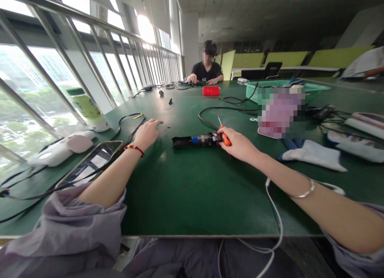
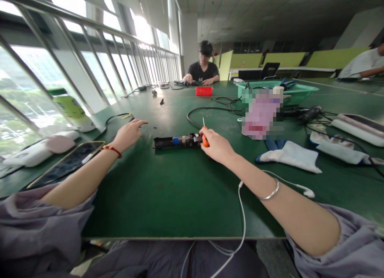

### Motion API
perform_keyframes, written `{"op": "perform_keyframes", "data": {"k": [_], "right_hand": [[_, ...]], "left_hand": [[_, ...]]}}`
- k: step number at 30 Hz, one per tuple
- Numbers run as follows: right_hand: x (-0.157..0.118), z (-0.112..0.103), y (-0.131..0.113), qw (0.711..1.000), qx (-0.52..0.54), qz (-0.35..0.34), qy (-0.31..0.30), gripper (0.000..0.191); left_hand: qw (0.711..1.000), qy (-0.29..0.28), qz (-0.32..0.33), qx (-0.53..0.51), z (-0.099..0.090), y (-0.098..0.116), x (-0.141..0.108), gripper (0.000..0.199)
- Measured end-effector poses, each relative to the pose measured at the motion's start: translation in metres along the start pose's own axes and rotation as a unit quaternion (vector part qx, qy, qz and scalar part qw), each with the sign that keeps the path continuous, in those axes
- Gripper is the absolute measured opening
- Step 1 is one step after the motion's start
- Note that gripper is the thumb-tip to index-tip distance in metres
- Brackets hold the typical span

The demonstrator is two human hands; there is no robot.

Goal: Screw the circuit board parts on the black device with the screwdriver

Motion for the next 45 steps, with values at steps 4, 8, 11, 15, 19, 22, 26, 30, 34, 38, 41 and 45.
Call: {"op": "perform_keyframes", "data": {"k": [4, 8, 11, 15, 19, 22, 26, 30, 34, 38, 41, 45], "right_hand": [[0.000, 0.000, -0.002, 1.000, -0.012, -0.005, -0.003, 0.035], [0.000, 0.001, -0.002, 1.000, -0.018, -0.002, -0.013, 0.036], [-0.001, 0.001, -0.002, 0.999, -0.024, 0.000, -0.022, 0.037], [-0.002, -0.002, -0.002, 0.999, -0.028, 0.002, -0.028, 0.037], [-0.002, -0.003, -0.002, 0.999, -0.038, 0.000, -0.029, 0.035], [-0.002, -0.004, -0.003, 0.999, -0.046, -0.007, -0.020, 0.032], [-0.002, -0.004, -0.005, 0.999, -0.049, -0.019, -0.009, 0.029], [-0.004, -0.004, -0.008, 0.999, -0.037, -0.025, -0.009, 0.029], [-0.007, -0.003, -0.016, 0.999, -0.003, -0.046, -0.002, 0.028], [-0.007, 0.002, -0.022, 0.997, 0.034, -0.067, 0.013, 0.027], [-0.005, 0.004, -0.021, 0.995, 0.067, -0.068, 0.023, 0.026], [-0.002, 0.005, -0.021, 0.992, 0.100, -0.068, 0.028, 0.026]], "left_hand": [[0.997, -0.025, 0.066, -0.014, 0.022, 0.008, 0.011, 0.067], [0.993, -0.066, 0.100, 0.003, 0.035, 0.011, 0.019, 0.061], [0.992, -0.079, 0.099, 0.018, 0.028, -0.002, 0.016, 0.052], [0.991, -0.103, 0.084, 0.007, 0.017, -0.025, 0.009, 0.047], [0.989, -0.128, 0.073, 0.007, 0.014, -0.034, 0.005, 0.035], [0.986, -0.140, 0.080, 0.048, 0.012, -0.023, 0.002, 0.028], [0.979, -0.134, 0.082, 0.132, 0.005, 0.005, -0.002, 0.028], [0.975, -0.130, 0.055, 0.172, 0.001, 0.028, -0.004, 0.030], [0.979, -0.123, -0.012, 0.159, -0.001, 0.019, -0.005, 0.026], [0.990, -0.085, -0.070, 0.092, -0.011, -0.002, -0.005, 0.021], [0.997, 0.028, -0.067, 0.019, -0.034, 0.010, -0.002, 0.021], [0.980, 0.121, 0.088, -0.129, -0.046, 0.085, -0.006, 0.017]]}}
Point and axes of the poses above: each hand's wrist, its own x-axis towards the middle knuckle, its own z-axis out of the palm, y = z × x, the point moved 9 cm from there along x, towards the middle knuckle, and after that the axes turned 7 degrees about z, right-handed, at the moved point
